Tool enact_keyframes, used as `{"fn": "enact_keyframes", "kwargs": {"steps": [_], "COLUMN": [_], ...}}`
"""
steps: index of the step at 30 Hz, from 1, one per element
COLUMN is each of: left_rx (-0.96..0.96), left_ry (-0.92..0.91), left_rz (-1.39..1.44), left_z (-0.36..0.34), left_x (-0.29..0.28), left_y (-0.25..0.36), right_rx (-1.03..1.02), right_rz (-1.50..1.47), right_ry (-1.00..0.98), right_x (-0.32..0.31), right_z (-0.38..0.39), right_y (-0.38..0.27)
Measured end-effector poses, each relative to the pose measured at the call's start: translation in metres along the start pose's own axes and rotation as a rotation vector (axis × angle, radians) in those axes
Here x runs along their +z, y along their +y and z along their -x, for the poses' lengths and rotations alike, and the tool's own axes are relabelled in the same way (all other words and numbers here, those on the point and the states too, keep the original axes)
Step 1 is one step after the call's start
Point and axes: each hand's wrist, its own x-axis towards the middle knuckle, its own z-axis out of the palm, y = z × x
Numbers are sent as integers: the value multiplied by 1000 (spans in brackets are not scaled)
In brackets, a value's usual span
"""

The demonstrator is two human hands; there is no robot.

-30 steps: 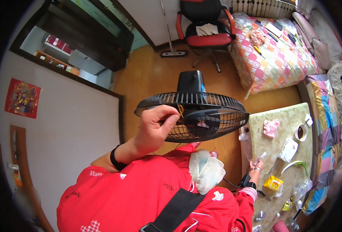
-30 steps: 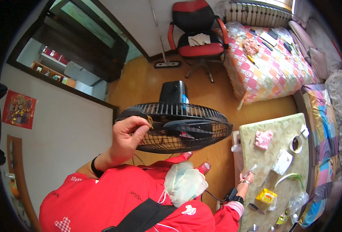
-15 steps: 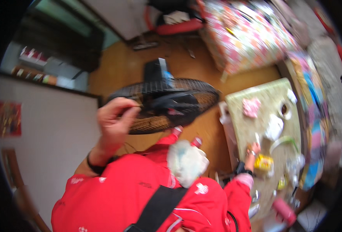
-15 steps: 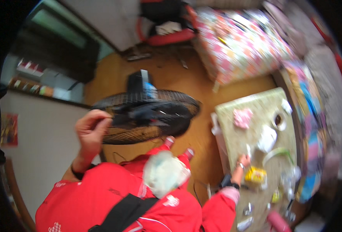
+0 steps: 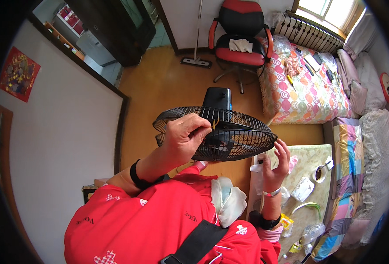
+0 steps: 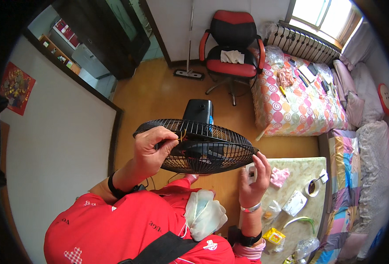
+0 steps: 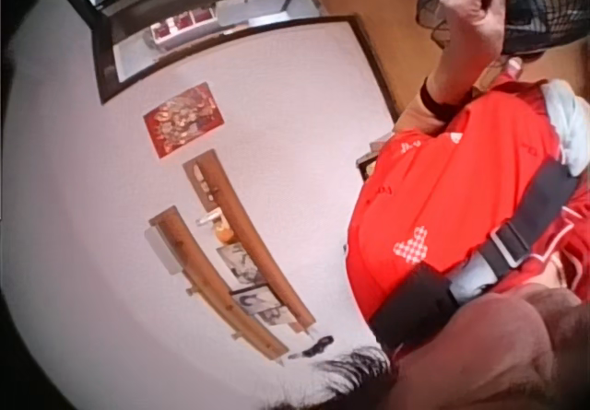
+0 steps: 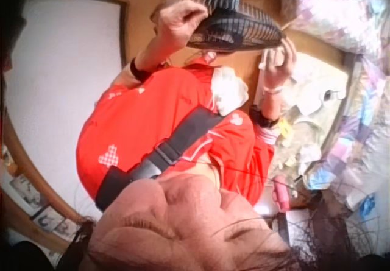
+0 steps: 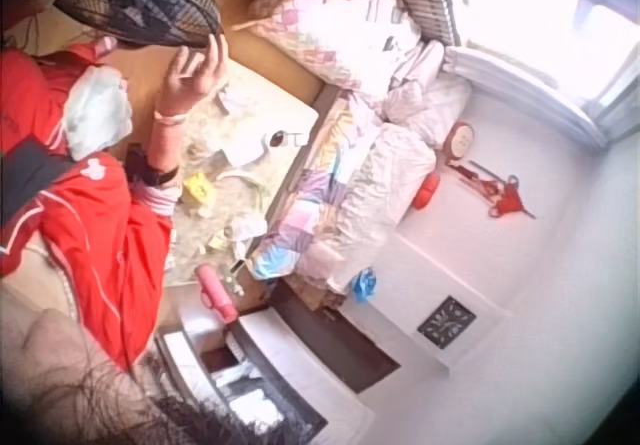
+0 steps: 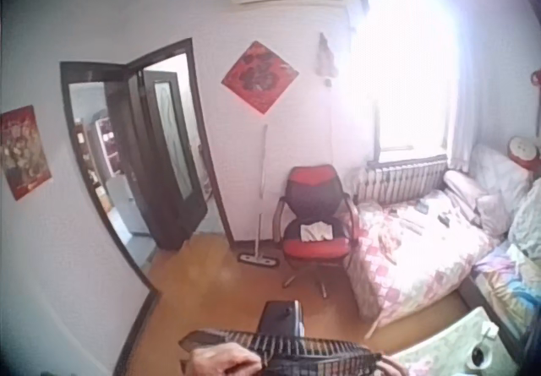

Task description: The person removes the front grille of a black table fan, retrieves a rubber band from a drawer, and uses it to secure the fan grille. They then retrieve a roll of yellow tape from the same drawer and apply a piece of tape to the fan grille.

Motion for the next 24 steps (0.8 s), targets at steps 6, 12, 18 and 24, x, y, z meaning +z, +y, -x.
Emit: {"fn": "enact_keyframes", "kwargs": {"steps": [6,12,18,24], "left_rx": [-52,129,61,22], "left_ry": [0,46,20,-74], "left_rz": [94,-23,76,163], "left_z": [16,19,27,20], "left_x": [0,8,17,12], "left_y": [-4,-18,-24,-34], "right_rx": [-154,-127,-177,-87], "right_rz": [168,151,284,293], "right_ry": [-21,-33,-114,-37], "right_x": [8,7,2,13], "right_z": [-21,-17,-14,2], "right_y": [-47,-50,-40,-41]}}
